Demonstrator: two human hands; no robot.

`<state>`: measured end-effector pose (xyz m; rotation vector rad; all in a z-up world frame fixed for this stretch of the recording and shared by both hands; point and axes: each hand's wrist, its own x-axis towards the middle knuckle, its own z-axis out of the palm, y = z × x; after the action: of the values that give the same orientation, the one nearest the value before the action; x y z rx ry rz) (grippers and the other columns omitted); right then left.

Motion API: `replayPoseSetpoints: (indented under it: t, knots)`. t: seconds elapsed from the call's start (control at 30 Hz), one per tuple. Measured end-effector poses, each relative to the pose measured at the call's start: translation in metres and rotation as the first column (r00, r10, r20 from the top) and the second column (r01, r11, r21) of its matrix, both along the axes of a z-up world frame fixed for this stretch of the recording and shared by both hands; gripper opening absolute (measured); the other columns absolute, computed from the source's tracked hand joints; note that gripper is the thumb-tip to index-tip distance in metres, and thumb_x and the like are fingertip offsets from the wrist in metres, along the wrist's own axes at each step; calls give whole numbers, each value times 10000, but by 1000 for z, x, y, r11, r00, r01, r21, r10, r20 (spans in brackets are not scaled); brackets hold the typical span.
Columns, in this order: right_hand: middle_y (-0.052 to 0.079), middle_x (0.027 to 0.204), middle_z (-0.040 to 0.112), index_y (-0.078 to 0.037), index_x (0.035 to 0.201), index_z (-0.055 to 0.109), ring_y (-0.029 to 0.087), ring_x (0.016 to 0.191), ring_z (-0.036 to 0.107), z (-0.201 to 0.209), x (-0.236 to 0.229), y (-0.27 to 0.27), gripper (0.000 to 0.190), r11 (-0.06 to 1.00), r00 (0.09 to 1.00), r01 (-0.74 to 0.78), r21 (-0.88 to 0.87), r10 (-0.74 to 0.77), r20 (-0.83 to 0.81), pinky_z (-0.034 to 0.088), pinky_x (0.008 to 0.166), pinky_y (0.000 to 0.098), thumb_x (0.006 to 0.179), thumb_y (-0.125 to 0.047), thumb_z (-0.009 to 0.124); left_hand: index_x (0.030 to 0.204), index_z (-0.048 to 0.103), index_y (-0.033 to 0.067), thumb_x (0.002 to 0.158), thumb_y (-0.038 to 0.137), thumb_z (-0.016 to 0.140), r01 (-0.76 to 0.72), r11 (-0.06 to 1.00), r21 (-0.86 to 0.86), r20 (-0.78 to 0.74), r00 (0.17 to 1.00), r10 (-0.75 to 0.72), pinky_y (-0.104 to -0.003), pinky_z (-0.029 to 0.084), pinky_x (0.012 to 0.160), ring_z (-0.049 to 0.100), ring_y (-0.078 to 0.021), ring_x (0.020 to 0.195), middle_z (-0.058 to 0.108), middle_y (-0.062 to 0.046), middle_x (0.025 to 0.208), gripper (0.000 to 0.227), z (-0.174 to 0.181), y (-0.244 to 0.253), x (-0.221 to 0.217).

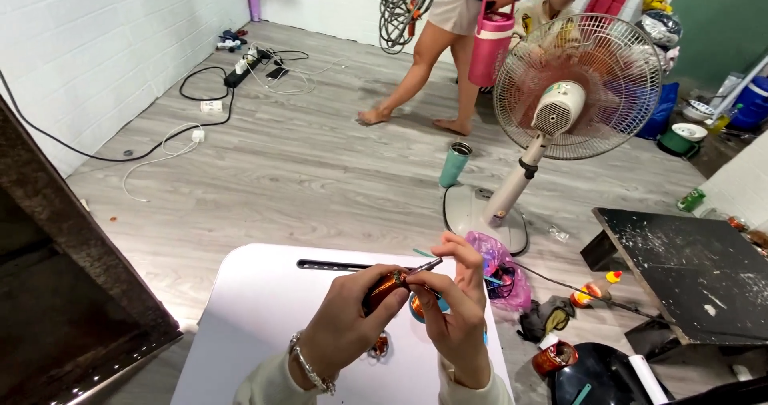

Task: Winding copper wire onto a motor armature and preparing components for assembly at a small desk.

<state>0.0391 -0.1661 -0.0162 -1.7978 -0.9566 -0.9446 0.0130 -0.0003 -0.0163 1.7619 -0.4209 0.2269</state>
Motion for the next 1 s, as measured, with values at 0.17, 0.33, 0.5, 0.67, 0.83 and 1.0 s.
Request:
replayPoseSetpoints:
  t: [0.17,0.33,0.5,0.67,0.83,1.0]
  knots:
    - [121,1198,469,-76,991,684,403,1308,456,-2,1,-1,119,1000,999,-9,-11,8,-32,416,1151,637,989,-117,572,1050,713,90,936,260,608,-12,1000,8,3,1000,12,-265,428,541,461,-109,544,569,36,639,230,-2,0,1]
    - [123,1199,466,-60,992,675,400,1314,448,0,1,2,120,999,998,-33,-13,33,-50,414,1158,635,988,-120,571,1035,714,91,942,272,598,-10,1000,8,-14,1000,10,-262,415,537,442,-105,541,539,42,627,234,2,2,0]
    - [132,1176,445,-71,1010,667,383,1280,457,-3,4,1,140,996,994,-90,5,90,-65,400,1167,646,1003,-151,554,1019,711,82,929,255,628,-41,999,-10,37,998,41,-264,429,535,464,-106,538,568,39,628,212,-1,1,2]
    - [129,1172,447,-64,1007,669,374,1277,461,-5,7,1,149,993,991,-113,18,114,-76,412,1163,633,1000,-165,560,1000,711,87,922,262,623,-54,999,2,41,998,54,-270,466,583,520,-119,587,639,29,694,210,-1,2,3]
    - [118,1169,450,-72,1010,667,341,1257,464,-4,6,1,128,985,977,-164,52,169,-126,407,1166,622,997,-158,573,1006,695,85,938,271,603,-39,999,22,74,997,38,-277,492,633,586,-133,648,696,7,783,218,1,5,2]
    - [120,1144,422,-65,983,674,337,1243,467,-2,5,2,149,991,982,-128,35,132,-137,399,1174,619,991,-176,574,1014,686,79,950,259,600,-14,1000,8,73,997,13,-279,462,616,533,-136,625,647,7,749,209,-3,5,4]
